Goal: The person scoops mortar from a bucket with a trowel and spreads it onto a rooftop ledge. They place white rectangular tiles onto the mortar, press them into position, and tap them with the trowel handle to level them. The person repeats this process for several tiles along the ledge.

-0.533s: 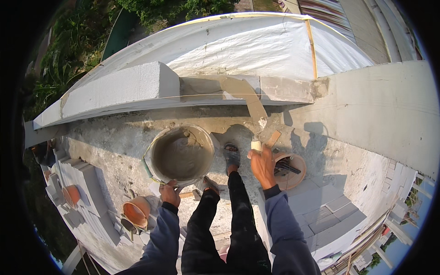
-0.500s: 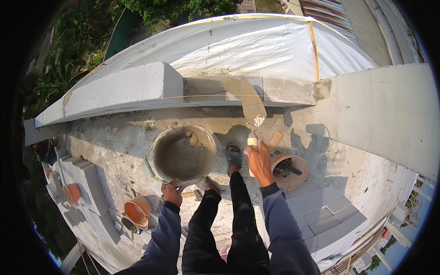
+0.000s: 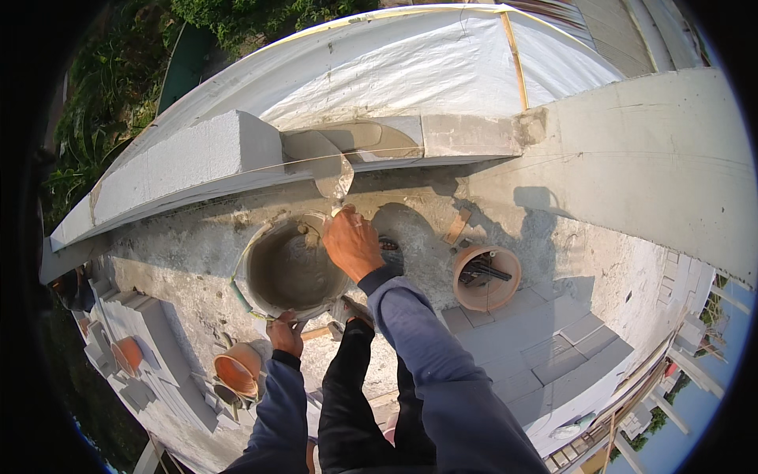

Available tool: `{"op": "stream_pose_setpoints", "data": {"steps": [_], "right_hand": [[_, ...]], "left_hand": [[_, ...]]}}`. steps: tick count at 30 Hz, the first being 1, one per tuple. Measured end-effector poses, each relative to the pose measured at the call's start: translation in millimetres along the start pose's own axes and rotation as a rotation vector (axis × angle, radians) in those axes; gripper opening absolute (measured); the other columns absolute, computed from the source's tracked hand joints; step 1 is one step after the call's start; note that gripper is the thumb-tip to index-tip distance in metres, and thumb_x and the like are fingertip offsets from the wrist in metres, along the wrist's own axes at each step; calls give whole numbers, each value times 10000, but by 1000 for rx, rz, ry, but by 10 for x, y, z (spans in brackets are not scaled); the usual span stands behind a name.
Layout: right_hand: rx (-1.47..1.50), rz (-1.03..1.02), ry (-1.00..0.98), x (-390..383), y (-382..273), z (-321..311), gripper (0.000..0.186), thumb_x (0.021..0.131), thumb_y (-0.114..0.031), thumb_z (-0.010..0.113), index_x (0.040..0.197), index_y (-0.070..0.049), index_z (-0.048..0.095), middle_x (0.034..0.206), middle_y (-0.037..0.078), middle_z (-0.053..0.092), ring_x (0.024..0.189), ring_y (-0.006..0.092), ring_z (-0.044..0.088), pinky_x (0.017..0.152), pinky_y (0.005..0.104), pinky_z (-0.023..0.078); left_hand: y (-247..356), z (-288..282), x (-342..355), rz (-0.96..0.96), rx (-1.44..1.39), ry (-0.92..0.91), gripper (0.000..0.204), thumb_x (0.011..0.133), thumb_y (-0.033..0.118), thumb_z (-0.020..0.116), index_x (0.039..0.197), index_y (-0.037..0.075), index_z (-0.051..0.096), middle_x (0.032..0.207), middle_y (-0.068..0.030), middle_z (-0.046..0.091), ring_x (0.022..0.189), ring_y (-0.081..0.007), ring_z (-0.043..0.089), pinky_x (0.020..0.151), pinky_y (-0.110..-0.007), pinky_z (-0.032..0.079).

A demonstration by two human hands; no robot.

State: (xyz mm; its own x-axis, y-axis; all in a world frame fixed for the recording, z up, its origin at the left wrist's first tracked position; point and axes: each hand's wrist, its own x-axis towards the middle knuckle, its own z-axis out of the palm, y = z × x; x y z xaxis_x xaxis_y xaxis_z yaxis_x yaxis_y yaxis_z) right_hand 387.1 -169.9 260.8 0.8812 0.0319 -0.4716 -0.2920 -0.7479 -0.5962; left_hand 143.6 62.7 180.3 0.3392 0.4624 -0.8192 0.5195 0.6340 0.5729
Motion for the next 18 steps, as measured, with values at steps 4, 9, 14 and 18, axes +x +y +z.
{"op": "stream_pose_setpoints", "data": {"steps": [4, 9, 14, 18], "right_hand": [[-63, 97, 84, -85, 616, -638, 484, 1028, -318, 600, 1099, 161, 611, 995, 393, 701, 995, 546, 700, 894, 575, 561], [90, 273, 51, -39, 1658, -1371, 649, 1032, -446, 614, 1176, 187, 596, 1146, 445, 646, 1057, 529, 679, 945, 549, 528], [420, 356, 9, -212, 2513, -1594, 557, 1036, -434, 636, 1249, 81, 633, 934, 188, 697, 661, 229, 690, 654, 386, 564], [523, 532, -62, -735, 2608, -1593, 472, 1042, -397, 642, 1273, 15, 647, 788, 55, 624, 596, 151, 617, 549, 319, 527]], "left_hand": [[121, 175, -75, 3, 53, 28, 404, 833, -40, 652, 1210, 87, 575, 1152, -102, 624, 1065, -303, 634, 916, -576, 598], [163, 164, -77, 8, 128, 13, 436, 826, -42, 660, 1230, 99, 575, 1163, -91, 622, 1066, -295, 632, 893, -536, 600], [208, 228, -86, 49, 190, 0, 410, 829, -30, 665, 1206, 101, 571, 1171, -88, 624, 1066, -282, 634, 893, -519, 604], [237, 277, -117, 26, 193, 41, 383, 841, -29, 655, 1201, 59, 559, 1180, -114, 628, 1065, -281, 650, 851, -471, 624]]}}
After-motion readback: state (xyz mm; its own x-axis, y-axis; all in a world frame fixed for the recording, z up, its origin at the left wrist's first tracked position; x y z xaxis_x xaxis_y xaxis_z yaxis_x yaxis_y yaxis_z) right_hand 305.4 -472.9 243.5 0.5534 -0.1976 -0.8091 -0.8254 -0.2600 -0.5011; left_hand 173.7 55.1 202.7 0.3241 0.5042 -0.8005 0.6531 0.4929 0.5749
